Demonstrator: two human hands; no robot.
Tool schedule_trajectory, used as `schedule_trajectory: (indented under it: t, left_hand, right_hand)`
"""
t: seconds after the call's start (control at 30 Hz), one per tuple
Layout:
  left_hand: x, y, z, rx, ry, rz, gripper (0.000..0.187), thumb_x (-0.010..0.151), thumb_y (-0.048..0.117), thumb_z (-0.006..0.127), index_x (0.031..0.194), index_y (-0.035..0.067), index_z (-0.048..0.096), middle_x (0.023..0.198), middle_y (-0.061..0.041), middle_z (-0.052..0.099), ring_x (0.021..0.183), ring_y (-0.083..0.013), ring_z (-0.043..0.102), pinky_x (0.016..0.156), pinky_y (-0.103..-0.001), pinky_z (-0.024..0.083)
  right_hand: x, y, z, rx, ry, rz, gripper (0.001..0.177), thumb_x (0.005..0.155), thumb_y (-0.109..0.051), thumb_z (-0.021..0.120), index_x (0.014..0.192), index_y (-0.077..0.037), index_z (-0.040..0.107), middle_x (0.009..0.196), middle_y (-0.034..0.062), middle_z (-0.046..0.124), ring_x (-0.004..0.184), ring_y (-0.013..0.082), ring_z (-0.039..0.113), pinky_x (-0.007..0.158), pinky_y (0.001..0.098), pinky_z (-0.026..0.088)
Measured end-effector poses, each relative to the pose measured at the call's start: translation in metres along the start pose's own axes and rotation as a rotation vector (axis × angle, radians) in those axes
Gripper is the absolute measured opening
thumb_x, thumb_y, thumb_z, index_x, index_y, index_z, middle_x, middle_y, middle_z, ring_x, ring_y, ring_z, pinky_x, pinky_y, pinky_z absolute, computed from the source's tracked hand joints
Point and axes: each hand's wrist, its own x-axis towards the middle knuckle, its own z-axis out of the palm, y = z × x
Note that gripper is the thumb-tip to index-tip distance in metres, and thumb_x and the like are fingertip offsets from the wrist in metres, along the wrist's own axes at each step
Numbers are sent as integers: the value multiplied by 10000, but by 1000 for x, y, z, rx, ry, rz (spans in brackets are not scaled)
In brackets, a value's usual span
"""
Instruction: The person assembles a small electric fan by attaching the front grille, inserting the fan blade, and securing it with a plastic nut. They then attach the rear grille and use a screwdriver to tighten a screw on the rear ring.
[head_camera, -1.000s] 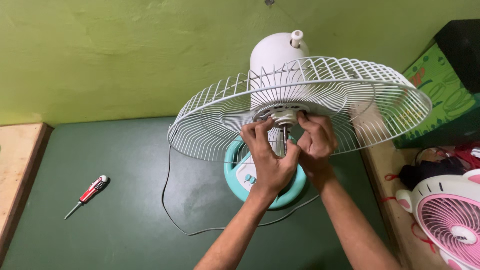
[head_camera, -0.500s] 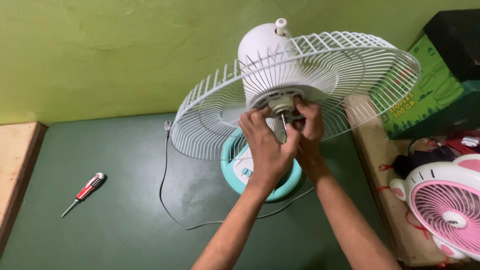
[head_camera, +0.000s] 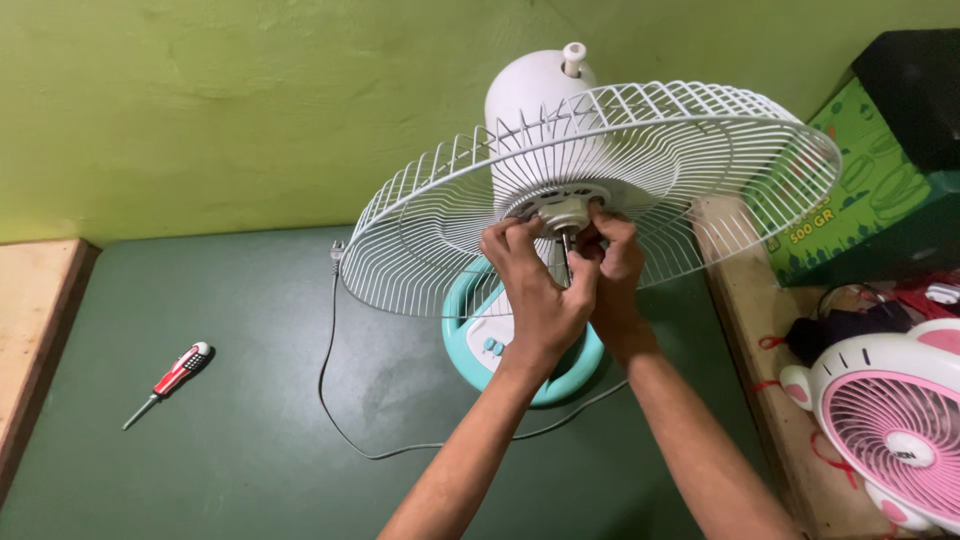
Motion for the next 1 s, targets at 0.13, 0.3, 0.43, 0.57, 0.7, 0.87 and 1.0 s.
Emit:
schedule_trajectory:
  t: [0.13, 0.3, 0.43, 0.57, 0.7, 0.87, 1.0]
  left_hand:
    - [-3, -1, 2, -25, -1, -6, 461, 846, 101, 666, 1230, -50, 461, 1235, -228, 406, 1219, -381, 422, 1099, -511, 372]
    - [-3, -7, -6, -37, -40, -1, 504, 856, 119, 658, 1286, -62, 468, 1266, -234, 424, 1270, -396, 428, 1135, -512, 366]
    - [-1, -11, -10, -9, -83, 17, 532, 880, 134, 642, 1338, -67, 458, 1308, -243, 424, 1320, -417, 417, 1167, -524, 352]
    - [-4, -12, -15, 14, -101, 13, 526, 906, 149, 643, 1354, -59, 464, 1340, -254, 418, 1313, -431, 432, 1154, -528, 364]
    - [0, -9, -18, 52, -126, 39, 531, 950, 166, 649, 1393, -46, 449, 1356, -246, 425, 1325, -427, 448, 1152, -512, 380]
    - [-4, 3, -28, 34, -148, 7, 577, 964, 183, 670, 1443, -33, 430, 1397, -260, 417, 1334, -431, 448, 1133, -489, 404]
    - [-15, 12, -39, -12, -184, -57, 601, 994, 198, 659, 1498, -10, 407, 1431, -264, 401, 1321, -417, 483, 1118, -474, 434]
  right_hand:
    - [4, -8, -4, -40, -16, -10, 394, 998, -53, 699, 1324, -48, 478, 1050, 94, 632, 875, 157, 621, 777, 315, 556]
    - [6, -29, -3, -8, -43, 6, 414, 1005, -66, 689, 1355, -25, 471, 995, 84, 615, 841, 145, 593, 768, 305, 535]
    - [10, -40, -4, 159, -58, 79, 439, 1010, -75, 672, 1389, -9, 459, 992, 85, 587, 843, 135, 550, 766, 288, 501]
    - [12, -49, -6, 86, -79, 58, 397, 1023, -81, 652, 1373, -9, 478, 979, 88, 631, 864, 141, 603, 807, 294, 530]
    - [20, -54, -20, 125, -145, 55, 365, 1084, -69, 533, 1445, -33, 492, 1087, 106, 670, 984, 166, 654, 931, 326, 552]
    - [15, -69, -22, 258, -223, 198, 559, 1090, -119, 580, 1606, -52, 374, 1071, 88, 644, 1009, 167, 609, 967, 324, 519]
    - [3, -83, -14, 493, -178, 412, 653, 1075, -169, 572, 1650, -67, 279, 1142, 54, 617, 1040, 138, 575, 939, 294, 500]
